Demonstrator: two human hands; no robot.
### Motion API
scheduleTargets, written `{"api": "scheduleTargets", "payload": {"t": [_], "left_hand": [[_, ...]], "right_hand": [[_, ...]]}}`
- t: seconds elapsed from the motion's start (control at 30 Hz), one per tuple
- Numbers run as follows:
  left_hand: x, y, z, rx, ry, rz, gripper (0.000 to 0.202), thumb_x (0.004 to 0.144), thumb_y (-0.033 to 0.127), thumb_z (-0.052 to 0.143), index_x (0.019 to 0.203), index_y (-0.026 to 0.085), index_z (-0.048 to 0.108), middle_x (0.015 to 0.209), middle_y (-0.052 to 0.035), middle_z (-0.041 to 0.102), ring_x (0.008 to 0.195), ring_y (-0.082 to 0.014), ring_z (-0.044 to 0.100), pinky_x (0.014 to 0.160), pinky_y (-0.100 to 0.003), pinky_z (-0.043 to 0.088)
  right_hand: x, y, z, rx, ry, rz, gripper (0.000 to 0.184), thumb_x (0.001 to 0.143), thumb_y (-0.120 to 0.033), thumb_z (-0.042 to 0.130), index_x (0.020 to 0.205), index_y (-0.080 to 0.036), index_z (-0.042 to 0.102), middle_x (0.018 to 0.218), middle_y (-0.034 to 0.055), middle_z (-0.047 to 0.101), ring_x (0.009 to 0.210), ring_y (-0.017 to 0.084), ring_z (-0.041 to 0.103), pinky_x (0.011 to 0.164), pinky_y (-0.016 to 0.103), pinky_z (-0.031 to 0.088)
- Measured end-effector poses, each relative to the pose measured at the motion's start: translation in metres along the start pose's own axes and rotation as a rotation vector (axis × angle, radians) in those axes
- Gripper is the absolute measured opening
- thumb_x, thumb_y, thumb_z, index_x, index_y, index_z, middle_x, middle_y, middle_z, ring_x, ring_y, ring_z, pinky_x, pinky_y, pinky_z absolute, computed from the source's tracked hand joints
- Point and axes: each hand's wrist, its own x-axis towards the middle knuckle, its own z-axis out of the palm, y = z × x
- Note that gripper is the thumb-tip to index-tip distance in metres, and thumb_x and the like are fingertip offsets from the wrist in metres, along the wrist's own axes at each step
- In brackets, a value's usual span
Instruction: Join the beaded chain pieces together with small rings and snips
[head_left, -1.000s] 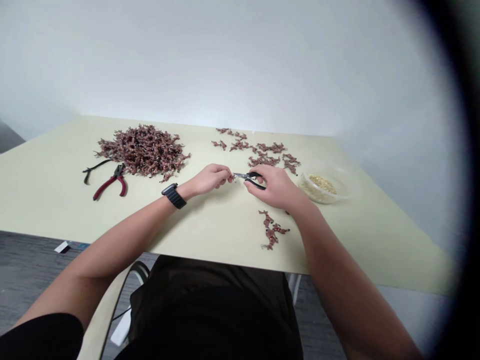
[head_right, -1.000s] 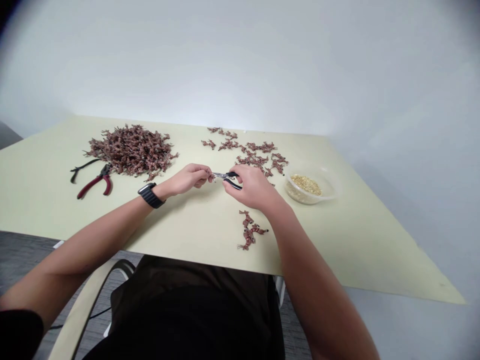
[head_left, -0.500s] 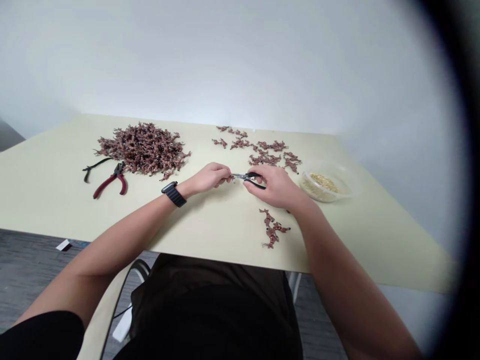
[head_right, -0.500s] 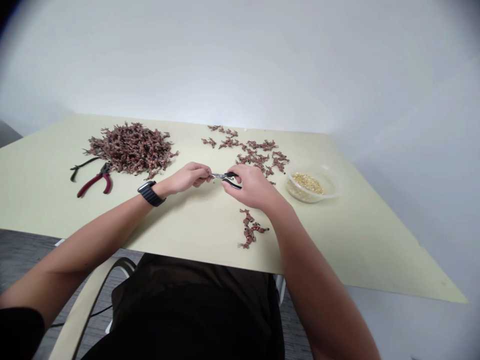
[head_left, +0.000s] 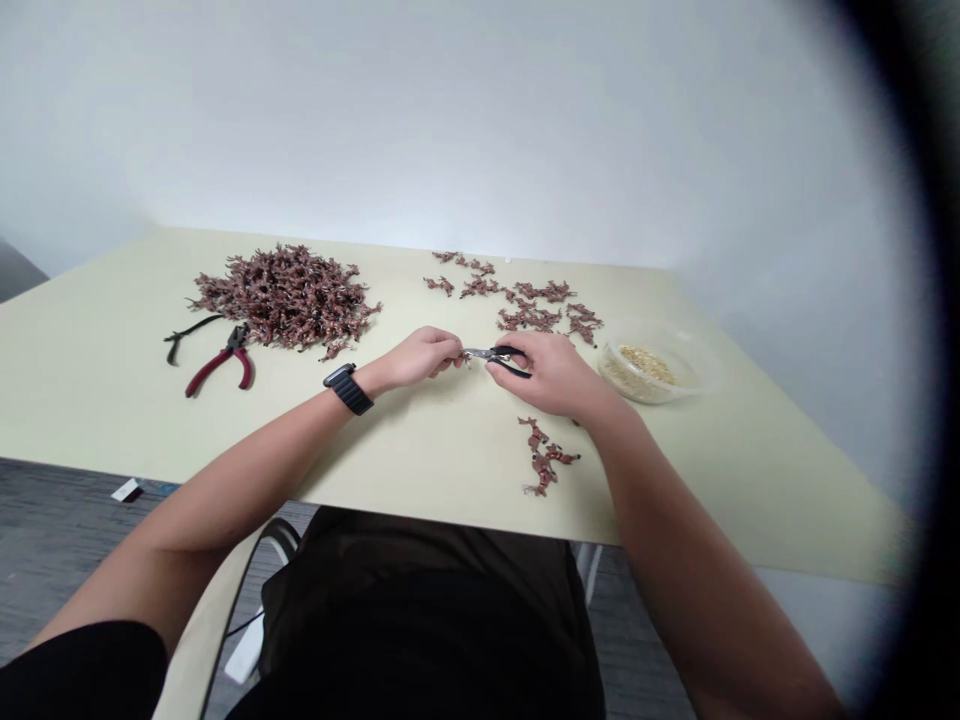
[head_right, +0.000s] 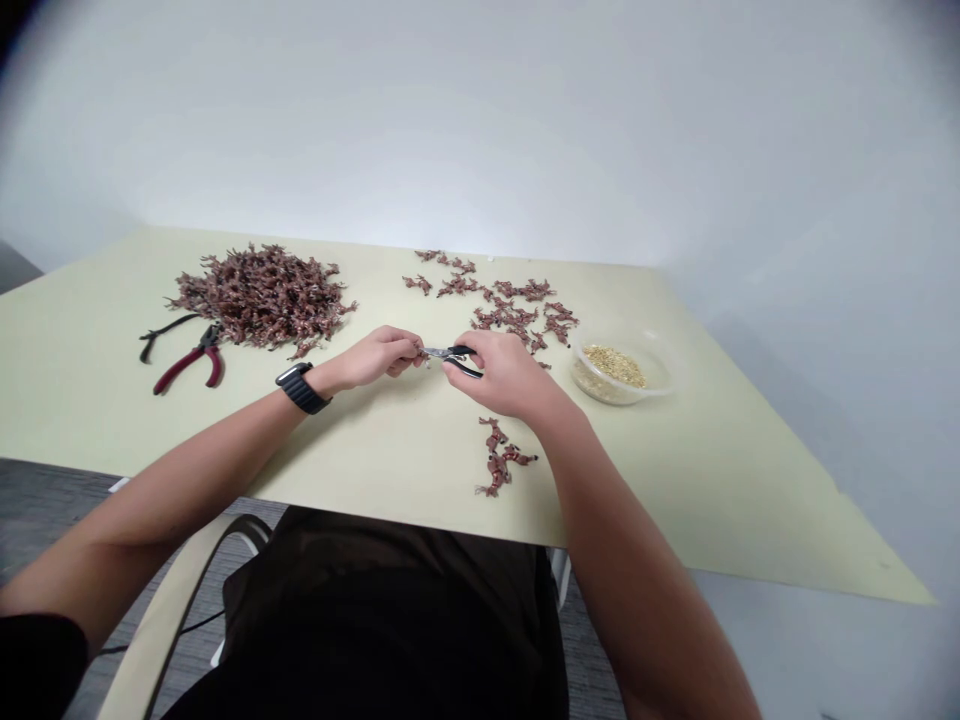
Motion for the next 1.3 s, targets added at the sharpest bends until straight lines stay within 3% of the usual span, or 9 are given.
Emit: {"api": "scheduleTargets", "payload": {"t": [0.67,0.8,0.87,0.97,1.13,1.3], "left_hand": [[-0.002,0.003,-0.001,-0.072,-0.023,-0.003,0.028,0.096,0.028,0.053,0.075,0.013,0.066,0.057,0.0015,0.039,0.051,-0.0091,0.033,0.051,-0.025,0.027],[-0.003,0.006,0.002,-0.108,0.025,0.059,0.035,0.102,0.030,0.045,0.085,0.011,0.069,0.065,-0.0039,0.057,0.057,-0.0107,0.048,0.057,-0.025,0.040],[-0.002,0.005,0.005,-0.127,0.023,0.081,0.035,0.105,0.035,0.047,0.096,0.010,0.070,0.079,-0.0093,0.069,0.064,-0.0117,0.058,0.064,-0.025,0.049],[0.002,-0.001,0.010,-0.179,0.020,0.125,0.041,0.104,0.047,0.057,0.108,0.007,0.069,0.100,-0.0168,0.076,0.078,-0.0147,0.070,0.078,-0.030,0.058],[0.005,-0.011,0.021,-0.198,0.177,0.215,0.049,0.095,0.053,0.070,0.109,0.006,0.073,0.110,-0.0182,0.076,0.092,-0.0196,0.075,0.092,-0.036,0.061],[0.002,-0.014,0.026,-0.059,0.355,0.298,0.041,0.098,0.050,0.066,0.104,0.010,0.075,0.104,-0.0125,0.078,0.096,-0.0222,0.075,0.088,-0.033,0.059]], "right_hand": [[0.000,-0.002,0.002,-0.002,-0.013,0.027,0.025,0.095,-0.045,0.060,0.092,-0.022,0.067,0.072,0.0013,0.057,0.068,0.018,0.050,0.066,0.033,0.031],[0.000,-0.004,0.005,-0.033,0.041,0.046,0.029,0.097,-0.047,0.057,0.086,-0.021,0.063,0.075,0.0036,0.062,0.069,0.019,0.052,0.066,0.033,0.032],[0.001,-0.005,0.007,-0.050,0.077,0.064,0.029,0.097,-0.047,0.057,0.086,-0.020,0.063,0.076,0.0044,0.063,0.069,0.019,0.053,0.066,0.033,0.032],[0.001,-0.006,0.010,-0.055,0.135,0.114,0.030,0.097,-0.048,0.057,0.089,-0.020,0.065,0.078,0.0053,0.065,0.069,0.020,0.055,0.065,0.033,0.034],[0.003,-0.011,0.020,-0.006,0.186,0.224,0.033,0.096,-0.052,0.058,0.090,-0.020,0.068,0.069,0.0033,0.062,0.063,0.019,0.053,0.062,0.033,0.033],[0.006,-0.016,0.029,0.198,0.217,0.320,0.038,0.095,-0.056,0.058,0.083,-0.021,0.067,0.065,0.0016,0.058,0.064,0.018,0.051,0.061,0.032,0.036]]}}
